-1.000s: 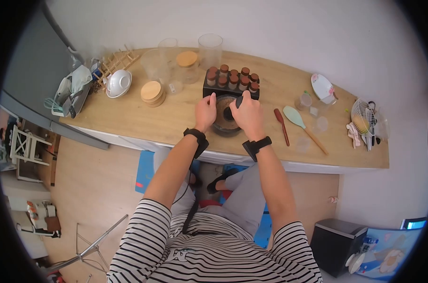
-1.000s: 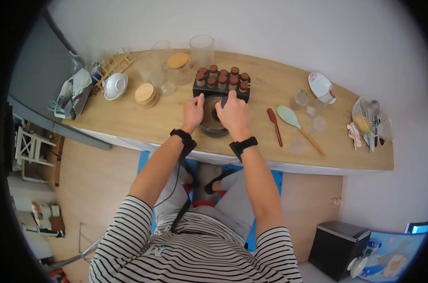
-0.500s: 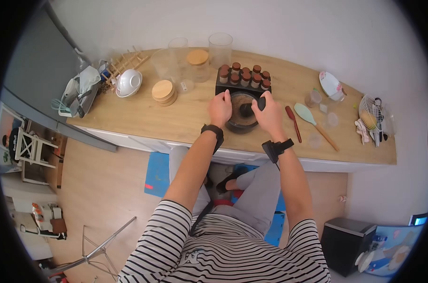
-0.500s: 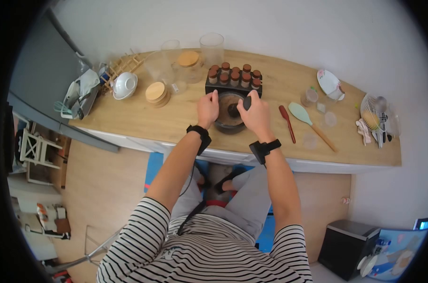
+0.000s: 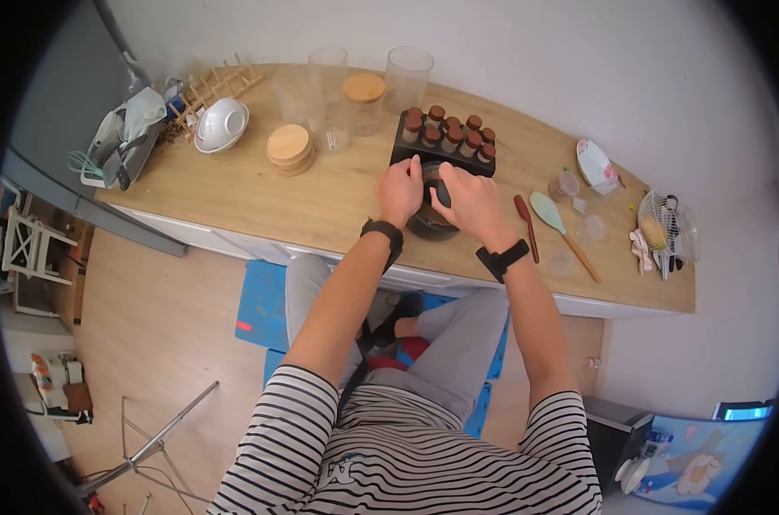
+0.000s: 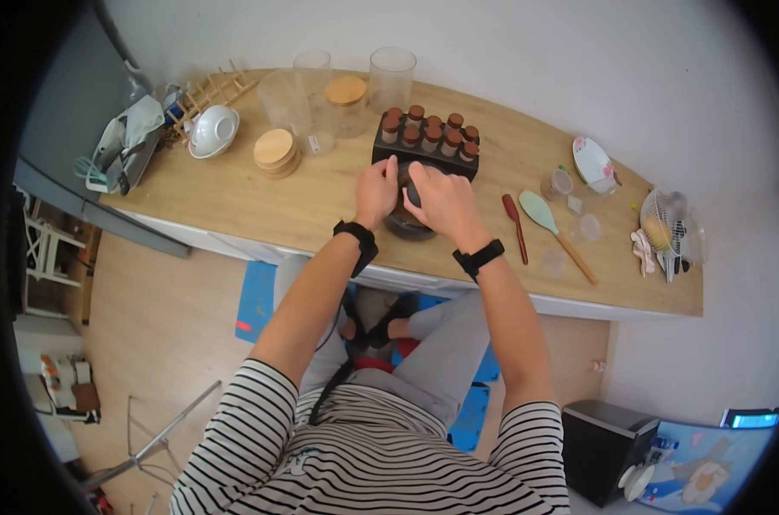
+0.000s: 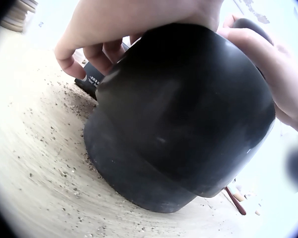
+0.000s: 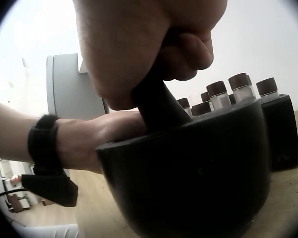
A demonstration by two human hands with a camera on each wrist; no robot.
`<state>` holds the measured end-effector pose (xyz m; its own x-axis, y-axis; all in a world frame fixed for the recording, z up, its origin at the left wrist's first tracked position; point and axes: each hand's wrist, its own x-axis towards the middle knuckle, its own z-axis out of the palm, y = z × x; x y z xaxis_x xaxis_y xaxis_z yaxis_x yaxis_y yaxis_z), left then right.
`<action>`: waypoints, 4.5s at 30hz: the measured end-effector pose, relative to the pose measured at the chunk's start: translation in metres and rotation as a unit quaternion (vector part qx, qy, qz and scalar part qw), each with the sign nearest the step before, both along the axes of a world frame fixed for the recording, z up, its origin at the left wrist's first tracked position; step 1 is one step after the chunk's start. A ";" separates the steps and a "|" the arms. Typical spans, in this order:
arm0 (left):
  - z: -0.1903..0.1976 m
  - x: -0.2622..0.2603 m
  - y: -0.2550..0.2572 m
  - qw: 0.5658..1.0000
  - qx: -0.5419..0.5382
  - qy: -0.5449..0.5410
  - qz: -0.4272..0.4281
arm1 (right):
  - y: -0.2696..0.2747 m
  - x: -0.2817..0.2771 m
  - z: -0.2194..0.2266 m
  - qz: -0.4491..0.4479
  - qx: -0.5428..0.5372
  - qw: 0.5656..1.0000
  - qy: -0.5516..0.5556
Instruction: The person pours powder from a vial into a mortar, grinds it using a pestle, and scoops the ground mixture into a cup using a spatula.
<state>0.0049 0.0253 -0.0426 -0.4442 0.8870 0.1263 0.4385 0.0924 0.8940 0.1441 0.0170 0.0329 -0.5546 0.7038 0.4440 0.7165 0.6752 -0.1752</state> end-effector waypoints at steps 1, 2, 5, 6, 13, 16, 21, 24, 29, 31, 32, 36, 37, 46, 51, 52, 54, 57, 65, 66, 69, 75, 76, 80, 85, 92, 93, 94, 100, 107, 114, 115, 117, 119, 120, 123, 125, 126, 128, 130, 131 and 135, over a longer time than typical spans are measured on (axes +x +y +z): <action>0.000 0.001 -0.001 1.000 0.000 -0.006 0.002 | 0.007 -0.001 0.003 0.034 0.009 0.999 -0.036; -0.002 0.001 -0.002 1.000 -0.001 -0.007 -0.001 | 0.013 -0.001 0.006 0.066 0.018 0.995 -0.071; -0.002 0.000 0.000 1.000 0.016 -0.007 -0.005 | 0.031 -0.016 0.014 -0.087 -0.080 0.991 -0.061; -0.001 0.000 -0.001 1.000 0.005 -0.006 -0.005 | 0.034 -0.021 0.014 -0.132 -0.099 0.985 -0.056; -0.003 -0.002 -0.002 0.999 0.028 -0.042 -0.013 | 0.019 -0.047 0.012 -0.172 -0.107 0.977 -0.068; -0.004 -0.002 -0.002 0.999 0.037 -0.033 -0.013 | 0.000 -0.039 0.013 -0.165 -0.088 0.981 -0.047; 0.001 -0.001 -0.002 1.000 0.006 -0.017 -0.011 | -0.016 -0.020 -0.004 -0.128 -0.030 0.991 0.017; -0.002 0.000 -0.001 1.000 0.017 -0.007 -0.006 | 0.007 -0.025 0.006 -0.234 -0.087 0.968 0.034; -0.003 -0.001 0.000 1.000 0.020 -0.001 -0.013 | 0.016 -0.027 0.003 -0.240 -0.085 0.967 0.004; -0.003 -0.002 0.000 1.000 0.025 -0.003 -0.015 | 0.003 -0.022 0.000 -0.224 -0.083 0.971 0.001; -0.002 -0.002 -0.001 1.000 0.025 -0.002 -0.017 | -0.009 -0.019 -0.004 -0.188 -0.067 0.980 0.015; -0.002 -0.003 -0.001 1.000 0.019 0.005 -0.017 | -0.023 -0.007 -0.016 -0.139 -0.028 0.989 0.044; -0.002 -0.003 -0.001 1.000 0.020 0.009 -0.018 | -0.022 -0.005 -0.017 -0.143 -0.027 0.987 0.068; -0.002 -0.004 -0.001 0.999 0.016 0.040 -0.025 | 0.022 -0.016 0.004 -0.234 -0.148 0.960 0.040; 0.001 -0.004 -0.003 0.999 0.029 0.006 -0.025 | -0.016 -0.004 -0.008 -0.106 -0.026 0.994 0.030; 0.002 -0.004 -0.004 0.999 0.031 0.005 -0.029 | -0.023 0.000 -0.016 -0.095 -0.014 0.994 0.043; 0.001 -0.003 -0.003 0.999 0.029 0.010 -0.017 | -0.014 0.003 -0.018 -0.075 0.004 0.996 0.056; 0.001 -0.002 -0.004 0.999 0.022 0.022 -0.012 | 0.004 0.003 -0.016 -0.151 -0.072 0.977 0.135; 0.003 -0.002 -0.004 1.000 0.020 0.010 -0.020 | 0.045 0.015 0.001 -0.171 -0.196 0.957 0.131; 0.004 -0.002 -0.004 1.000 0.016 0.007 -0.019 | 0.045 0.021 0.003 -0.151 -0.212 0.949 0.179; 0.004 -0.001 -0.004 1.000 0.019 -0.007 -0.019 | 0.033 0.036 0.028 -0.148 -0.246 0.935 0.207; 0.005 -0.002 -0.006 1.000 0.010 0.008 -0.016 | 0.018 0.052 0.012 -0.111 -0.161 0.965 0.173; 0.006 -0.001 -0.006 1.000 0.004 0.010 -0.015 | 0.012 0.052 0.010 -0.111 -0.141 0.970 0.161; 0.003 -0.002 -0.005 0.999 -0.012 0.027 -0.012 | -0.014 0.041 0.005 -0.087 -0.094 0.989 0.067; 0.002 -0.002 -0.004 1.000 -0.002 0.015 -0.010 | 0.006 0.022 -0.004 -0.061 -0.068 0.994 0.066; 0.002 -0.002 -0.005 1.000 0.010 0.013 -0.017 | 0.030 0.015 -0.015 -0.228 -0.123 0.963 0.069; 0.000 -0.003 -0.004 1.000 0.012 0.013 -0.015 | 0.009 0.011 -0.003 -0.206 -0.133 0.968 0.056; -0.003 -0.002 -0.002 1.000 0.008 0.019 -0.011 | -0.007 0.011 0.003 -0.184 -0.141 0.972 0.043; 0.000 -0.001 -0.004 1.000 -0.003 0.014 -0.017 | -0.011 0.022 -0.011 -0.074 -0.111 0.977 0.169; 0.000 -0.003 -0.002 1.000 -0.007 0.015 -0.020 | 0.020 0.039 0.014 -0.115 -0.142 0.961 0.205; 0.004 -0.002 -0.004 1.000 -0.005 0.014 -0.012 | 0.004 0.029 0.001 -0.021 -0.043 0.999 0.022; 0.004 -0.001 -0.004 1.000 -0.007 0.011 -0.004 | 0.003 0.027 -0.003 0.002 -0.032 0.999 0.017; 0.002 -0.001 -0.005 1.000 -0.015 0.008 -0.001 | 0.014 0.019 0.000 -0.011 -0.045 0.999 0.005; 0.002 -0.002 -0.005 1.000 0.002 -0.010 -0.021 | 0.030 0.009 0.005 -0.171 -0.132 0.976 0.015; 0.003 -0.001 -0.005 1.000 0.003 -0.008 -0.023 | 0.037 0.007 0.007 -0.214 -0.192 0.958 0.002; 0.004 -0.004 -0.005 1.000 -0.002 -0.012 -0.018 | 0.030 0.004 0.010 -0.215 -0.178 0.960 -0.007; 0.002 -0.002 -0.005 1.000 0.006 -0.013 -0.008 | 0.004 0.005 0.016 -0.179 -0.152 0.972 -0.004; 0.000 -0.001 -0.005 1.000 0.007 -0.014 -0.006 | -0.006 0.009 0.005 -0.124 -0.099 0.987 0.005; 0.000 -0.002 -0.004 0.999 0.024 -0.021 -0.009 | -0.024 0.014 -0.007 -0.032 -0.002 0.999 -0.033; 0.002 -0.001 -0.004 1.000 0.021 -0.021 0.000 | -0.026 0.007 -0.009 -0.007 0.026 0.997 -0.071; 0.002 0.000 -0.006 1.000 0.014 -0.023 0.004 | -0.019 0.003 -0.013 -0.033 0.016 0.999 -0.036; -0.003 -0.001 -0.002 0.998 0.036 -0.030 -0.029 | 0.022 -0.017 0.003 -0.201 -0.083 0.976 -0.006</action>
